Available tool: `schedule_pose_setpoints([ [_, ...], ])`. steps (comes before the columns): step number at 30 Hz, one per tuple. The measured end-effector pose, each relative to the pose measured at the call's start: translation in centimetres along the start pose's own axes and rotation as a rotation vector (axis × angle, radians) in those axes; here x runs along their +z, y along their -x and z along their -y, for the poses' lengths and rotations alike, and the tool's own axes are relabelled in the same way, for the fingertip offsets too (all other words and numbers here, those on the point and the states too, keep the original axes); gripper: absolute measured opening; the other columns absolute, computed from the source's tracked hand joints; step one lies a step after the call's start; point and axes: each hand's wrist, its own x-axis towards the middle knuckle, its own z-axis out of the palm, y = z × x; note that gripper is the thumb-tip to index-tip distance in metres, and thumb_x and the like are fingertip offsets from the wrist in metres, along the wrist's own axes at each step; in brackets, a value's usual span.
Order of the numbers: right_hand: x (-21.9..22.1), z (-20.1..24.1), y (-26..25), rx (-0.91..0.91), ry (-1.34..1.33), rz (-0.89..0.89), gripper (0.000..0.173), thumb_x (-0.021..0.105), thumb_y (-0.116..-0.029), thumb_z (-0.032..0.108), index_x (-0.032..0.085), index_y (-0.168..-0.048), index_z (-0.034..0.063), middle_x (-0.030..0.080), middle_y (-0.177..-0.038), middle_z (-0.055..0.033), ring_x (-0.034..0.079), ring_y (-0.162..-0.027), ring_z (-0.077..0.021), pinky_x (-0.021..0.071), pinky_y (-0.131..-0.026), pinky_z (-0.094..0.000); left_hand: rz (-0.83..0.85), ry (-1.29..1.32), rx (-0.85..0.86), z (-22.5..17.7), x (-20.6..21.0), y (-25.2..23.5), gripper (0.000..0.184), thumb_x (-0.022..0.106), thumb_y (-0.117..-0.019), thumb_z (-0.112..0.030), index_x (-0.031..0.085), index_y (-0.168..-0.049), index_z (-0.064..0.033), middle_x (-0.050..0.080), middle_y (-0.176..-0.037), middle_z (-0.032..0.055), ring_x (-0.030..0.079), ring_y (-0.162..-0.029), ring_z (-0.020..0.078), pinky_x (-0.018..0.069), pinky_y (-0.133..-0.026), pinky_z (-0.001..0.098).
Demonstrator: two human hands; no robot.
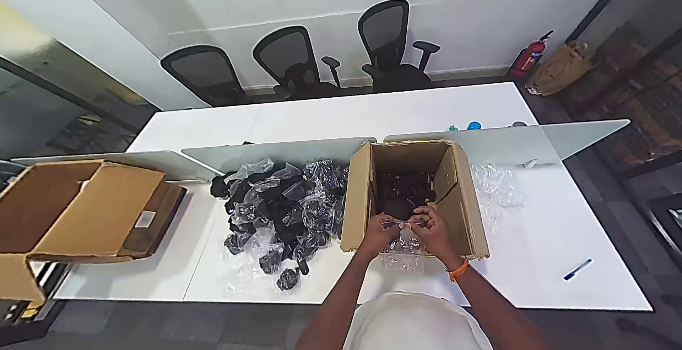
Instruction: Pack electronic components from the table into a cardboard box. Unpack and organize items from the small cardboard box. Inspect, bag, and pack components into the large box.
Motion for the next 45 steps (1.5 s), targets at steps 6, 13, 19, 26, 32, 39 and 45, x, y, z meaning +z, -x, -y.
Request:
schedule_pose_setpoints([
  [6,-0.16,-0.33,-0.14,-0.026,0.027,0.013,0.042,0.077,-0.0835,-0.002,0.057,-0.121,-0.0002,0.074,-0.097,-0.0102,0.073,-0.086,-0.0198,0.0623,-0.074,-0.0327,-0.017,-0.043,0.038,0.32,-0.12,-0.27,0.013,0.076,-0.0891,-0.008,0.074,-0.097,0.0020,0.073,-0.096,0.0112,0.071,-0.086,0.0149,0.0606,-0.081,0.0330],
  [13,-0.31,-0.54,-0.22,-0.009,0.033,0.003,0.040,0.075,-0.0849,-0.003,0.057,-0.120,-0.0001,0.075,-0.099,-0.0106,0.074,-0.087,-0.0197,0.0626,-0.075,-0.0330,0.010,-0.066,0.027,0.31,-0.28,-0.35,0.014,0.075,-0.0904,-0.009,0.074,-0.101,0.0009,0.072,-0.099,0.0113,0.070,-0.088,0.0144,0.0603,-0.082,0.0317],
  [19,-0.32,-0.77,-0.10,-0.066,0.042,-0.003,0.037,0.073,-0.0855,-0.004,0.058,-0.118,-0.0013,0.073,-0.100,-0.0110,0.073,-0.089,-0.0205,0.0625,-0.078,-0.0337,0.014,-0.096,0.036,0.25,-0.15,-0.29,0.014,0.076,-0.0894,-0.009,0.075,-0.099,0.0005,0.072,-0.102,0.0115,0.070,-0.092,0.0144,0.0596,-0.086,0.0320],
  [26,-0.42,-0.91,-0.31,-0.087,-0.006,-0.046,0.036,0.072,-0.0840,-0.008,0.057,-0.116,-0.0031,0.073,-0.099,-0.0127,0.073,-0.088,-0.0222,0.0627,-0.077,-0.0357,-0.039,-0.103,0.013,0.46,-0.07,-0.42,0.016,0.076,-0.0904,-0.013,0.075,-0.099,0.0000,0.072,-0.098,0.0105,0.069,-0.087,0.0140,0.0593,-0.081,0.0317],
  [32,-0.29,-0.87,-0.19,-0.062,0.087,-0.016,0.034,0.075,-0.0826,0.001,0.061,-0.114,-0.0001,0.071,-0.101,-0.0103,0.072,-0.090,-0.0201,0.0629,-0.078,-0.0340,-0.033,-0.149,0.090,0.65,-0.13,-0.24,0.012,0.074,-0.0901,-0.009,0.075,-0.095,0.0018,0.073,-0.099,0.0120,0.069,-0.092,0.0125,0.0581,-0.088,0.0307],
  [39,-0.35,-0.84,-0.13,-0.041,0.144,0.001,0.032,0.076,-0.0821,0.004,0.063,-0.111,0.0025,0.072,-0.096,-0.0074,0.072,-0.086,-0.0169,0.0622,-0.077,-0.0315,-0.010,-0.200,0.085,0.51,-0.15,-0.16,0.013,0.075,-0.0904,-0.011,0.075,-0.094,0.0009,0.073,-0.099,0.0112,0.069,-0.093,0.0118,0.0576,-0.089,0.0309],
  [45,-0.35,-0.97,-0.06,-0.093,0.169,0.006,0.024,0.075,-0.0850,0.003,0.065,-0.107,0.0030,0.072,-0.096,-0.0061,0.071,-0.089,-0.0149,0.0604,-0.083,-0.0308,-0.046,-0.143,0.106,0.34,-0.28,-0.07,0.010,0.074,-0.0907,-0.009,0.076,-0.097,-0.0017,0.073,-0.100,0.0100,0.069,-0.094,0.0123,0.0568,-0.089,0.0318],
])
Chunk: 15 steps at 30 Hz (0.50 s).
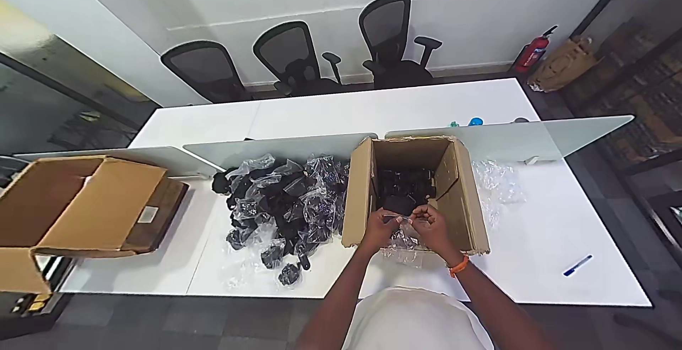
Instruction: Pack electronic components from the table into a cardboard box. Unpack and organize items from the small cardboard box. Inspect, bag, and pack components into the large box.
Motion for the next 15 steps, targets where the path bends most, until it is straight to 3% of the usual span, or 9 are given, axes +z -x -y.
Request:
schedule_pose_setpoints([
  [4,0.03,0.24,0.23,-0.037,0.047,0.004,0.022,0.075,-0.0855,0.004,0.067,-0.106,0.0036,0.073,-0.097,-0.0040,0.071,-0.092,-0.0137,0.0604,-0.087,-0.0306,0.014,0.037,0.015,0.23,0.05,0.07,0.010,0.073,-0.0905,-0.007,0.075,-0.095,0.0009,0.072,-0.102,0.0122,0.069,-0.093,0.0135,0.0584,-0.088,0.0318],
  [10,0.26,-0.04,0.50,-0.070,0.256,0.020,0.017,0.075,-0.0883,0.012,0.069,-0.104,0.0072,0.073,-0.097,-0.0007,0.070,-0.093,-0.0079,0.0590,-0.087,-0.0270,0.044,-0.057,0.108,0.41,0.21,0.09,0.009,0.072,-0.0905,-0.008,0.076,-0.094,-0.0001,0.071,-0.112,0.0147,0.068,-0.106,0.0161,0.0555,-0.098,0.0337],
  [12,0.28,-0.34,0.54,-0.070,0.328,0.015,0.017,0.074,-0.0893,0.016,0.070,-0.104,0.0085,0.073,-0.097,-0.0005,0.068,-0.093,-0.0087,0.0573,-0.088,-0.0286,0.053,-0.110,0.146,0.69,0.22,0.00,0.011,0.071,-0.0915,-0.009,0.076,-0.093,-0.0003,0.072,-0.113,0.0160,0.066,-0.114,0.0197,0.0520,-0.105,0.0368],
  [15,0.30,-0.25,0.55,-0.059,0.425,0.028,0.017,0.073,-0.0899,0.022,0.071,-0.103,0.0120,0.071,-0.095,0.0012,0.066,-0.092,-0.0111,0.0546,-0.089,-0.0334,0.060,-0.166,0.205,0.61,0.48,0.04,0.011,0.070,-0.0921,-0.010,0.076,-0.093,-0.0003,0.071,-0.115,0.0175,0.065,-0.116,0.0207,0.0519,-0.104,0.0364],
])
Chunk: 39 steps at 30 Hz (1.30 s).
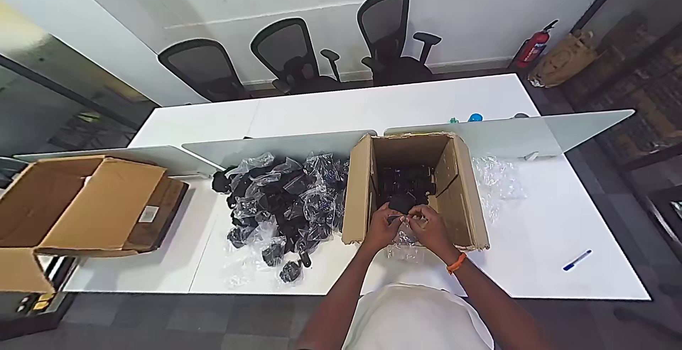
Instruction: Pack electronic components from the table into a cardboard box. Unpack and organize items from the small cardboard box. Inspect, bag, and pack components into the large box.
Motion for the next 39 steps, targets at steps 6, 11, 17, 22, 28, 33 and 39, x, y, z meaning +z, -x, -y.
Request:
schedule_pose_setpoints([
  [6,0.0,0.1,0.1,-0.002,-0.041,-0.011,0.025,0.074,-0.0882,0.022,0.068,-0.110,0.0106,0.070,-0.100,0.0000,0.065,-0.097,-0.0119,0.0539,-0.092,-0.0347,-0.029,0.041,-0.015,0.1,0.1,0.3,0.013,0.071,-0.0924,-0.012,0.076,-0.095,0.0002,0.070,-0.116,0.0174,0.066,-0.114,0.0200,0.0527,-0.103,0.0365],
  [11,-1.0,1.3,-0.5,0.158,-0.404,-0.043,0.053,0.081,-0.0813,0.009,0.055,-0.127,0.0004,0.067,-0.111,-0.0104,0.068,-0.096,-0.0168,0.0603,-0.082,-0.0316,-0.171,0.278,-0.227,-0.9,-0.7,0.2,0.017,0.072,-0.0932,-0.010,0.071,-0.103,0.0036,0.071,-0.100,0.0127,0.070,-0.087,0.0154,0.0601,-0.082,0.0338],
  [17,-1.2,0.4,-0.4,0.207,-0.643,-0.111,0.042,0.076,-0.0848,-0.004,0.056,-0.122,-0.0031,0.073,-0.099,-0.0142,0.073,-0.087,-0.0230,0.0623,-0.079,-0.0365,-0.128,0.384,-0.224,-0.4,-0.6,0.1,0.026,0.069,-0.0950,-0.010,0.069,-0.117,0.0033,0.071,-0.115,0.0146,0.070,-0.102,0.0195,0.0587,-0.091,0.0367],
  [22,-0.8,-0.1,-0.7,0.215,-0.634,0.142,0.046,0.078,-0.0820,-0.003,0.056,-0.123,-0.0006,0.074,-0.094,-0.0118,0.073,-0.079,-0.0215,0.0618,-0.073,-0.0351,-0.148,0.368,-0.230,-0.1,-0.9,-0.1,0.028,0.058,-0.1019,-0.022,0.071,-0.112,0.0013,0.071,-0.106,0.0102,0.067,-0.100,0.0149,0.0548,-0.092,0.0333],
  [28,-0.6,0.2,-0.8,0.229,-0.568,0.097,0.047,0.082,-0.0805,-0.001,0.056,-0.120,0.0008,0.075,-0.089,-0.0106,0.073,-0.075,-0.0199,0.0616,-0.070,-0.0330,0.040,0.233,-0.335,-0.4,-0.6,-0.1,0.020,0.078,-0.0895,-0.019,0.075,-0.097,-0.0017,0.071,-0.094,0.0095,0.068,-0.083,0.0150,0.0587,-0.079,0.0343],
  [33,-0.8,0.2,-0.7,0.203,-0.605,0.025,0.030,0.076,-0.0850,-0.001,0.062,-0.111,-0.0001,0.072,-0.088,-0.0102,0.070,-0.074,-0.0176,0.0604,-0.070,-0.0305,0.021,0.208,-0.255,0.0,-0.4,-0.1,0.013,0.072,-0.0923,-0.013,0.074,-0.094,-0.0001,0.071,-0.088,0.0083,0.067,-0.079,0.0127,0.0578,-0.077,0.0315],
  [39,-0.9,0.1,-0.7,0.174,-0.580,-0.011,0.022,0.075,-0.0855,0.000,0.065,-0.105,0.0010,0.071,-0.087,-0.0089,0.068,-0.072,-0.0158,0.0590,-0.066,-0.0288,0.050,0.238,-0.269,-0.2,-0.5,-0.2,0.015,0.075,-0.0910,-0.014,0.074,-0.096,-0.0002,0.071,-0.089,0.0081,0.068,-0.081,0.0131,0.0588,-0.078,0.0320],
])
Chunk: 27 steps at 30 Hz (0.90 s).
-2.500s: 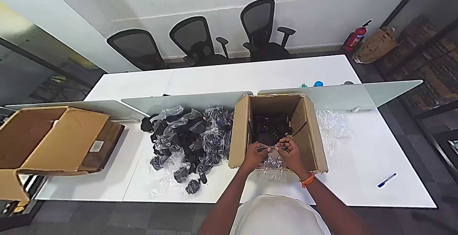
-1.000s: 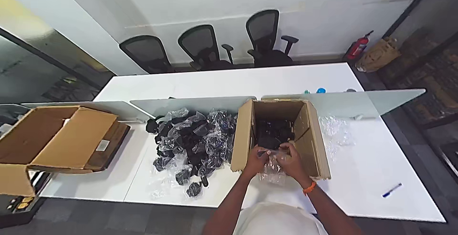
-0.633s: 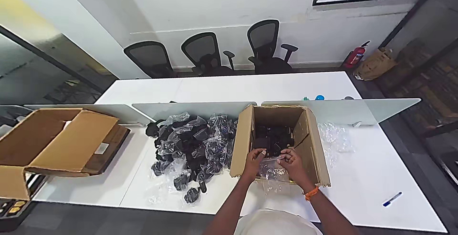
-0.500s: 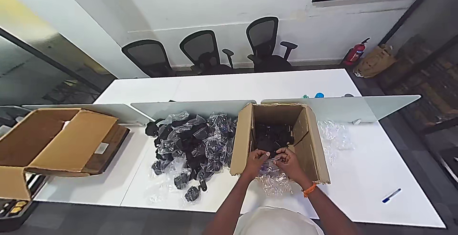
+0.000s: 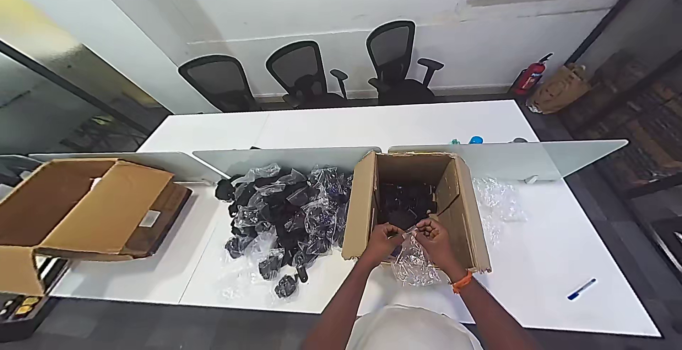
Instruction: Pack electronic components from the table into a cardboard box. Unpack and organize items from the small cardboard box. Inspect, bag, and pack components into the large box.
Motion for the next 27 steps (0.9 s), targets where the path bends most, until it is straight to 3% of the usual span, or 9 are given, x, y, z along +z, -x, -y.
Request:
schedule_pose_setpoints([
  [4,0.11,0.19,0.08,-0.021,0.010,0.018,0.021,0.076,-0.0848,0.000,0.065,-0.103,0.0016,0.071,-0.086,-0.0076,0.067,-0.071,-0.0147,0.0585,-0.065,-0.0283,0.013,-0.059,0.013,0.17,-0.03,-0.17,0.015,0.076,-0.0904,-0.015,0.074,-0.094,-0.0012,0.071,-0.088,0.0079,0.068,-0.079,0.0129,0.0580,-0.077,0.0317],
  [9,0.27,0.24,0.11,-0.029,0.007,0.031,0.025,0.074,-0.0849,-0.002,0.066,-0.108,0.0003,0.072,-0.095,-0.0099,0.071,-0.078,-0.0173,0.0616,-0.071,-0.0302,-0.032,-0.105,0.001,-0.09,0.02,-0.20,0.015,0.076,-0.0899,-0.016,0.074,-0.092,-0.0014,0.070,-0.087,0.0076,0.066,-0.078,0.0120,0.0571,-0.076,0.0307],
  [19,0.19,0.26,0.30,-0.047,0.093,0.033,0.016,0.075,-0.0837,0.001,0.066,-0.096,0.0035,0.069,-0.082,-0.0049,0.065,-0.067,-0.0117,0.0567,-0.062,-0.0262,0.075,-0.105,0.043,-0.17,-0.03,-0.23,0.019,0.077,-0.0904,-0.021,0.076,-0.095,-0.0021,0.072,-0.092,0.0093,0.069,-0.081,0.0129,0.0589,-0.079,0.0324],
  [22,0.29,0.32,0.32,-0.035,0.100,0.034,0.017,0.076,-0.0842,0.001,0.067,-0.099,0.0030,0.071,-0.083,-0.0050,0.067,-0.069,-0.0122,0.0582,-0.064,-0.0265,0.052,-0.154,0.072,0.06,-0.11,-0.38,0.017,0.074,-0.0924,-0.019,0.076,-0.091,-0.0019,0.073,-0.096,0.0106,0.069,-0.088,0.0135,0.0580,-0.086,0.0336],
  [27,0.38,0.52,0.39,-0.032,0.102,0.055,0.015,0.072,-0.0887,0.003,0.067,-0.103,0.0022,0.072,-0.087,-0.0054,0.066,-0.068,-0.0117,0.0575,-0.062,-0.0257,0.021,-0.245,0.099,0.03,0.03,-0.33,0.015,0.070,-0.0920,-0.015,0.073,-0.088,0.0000,0.071,-0.095,0.0115,0.067,-0.087,0.0140,0.0561,-0.084,0.0330],
])
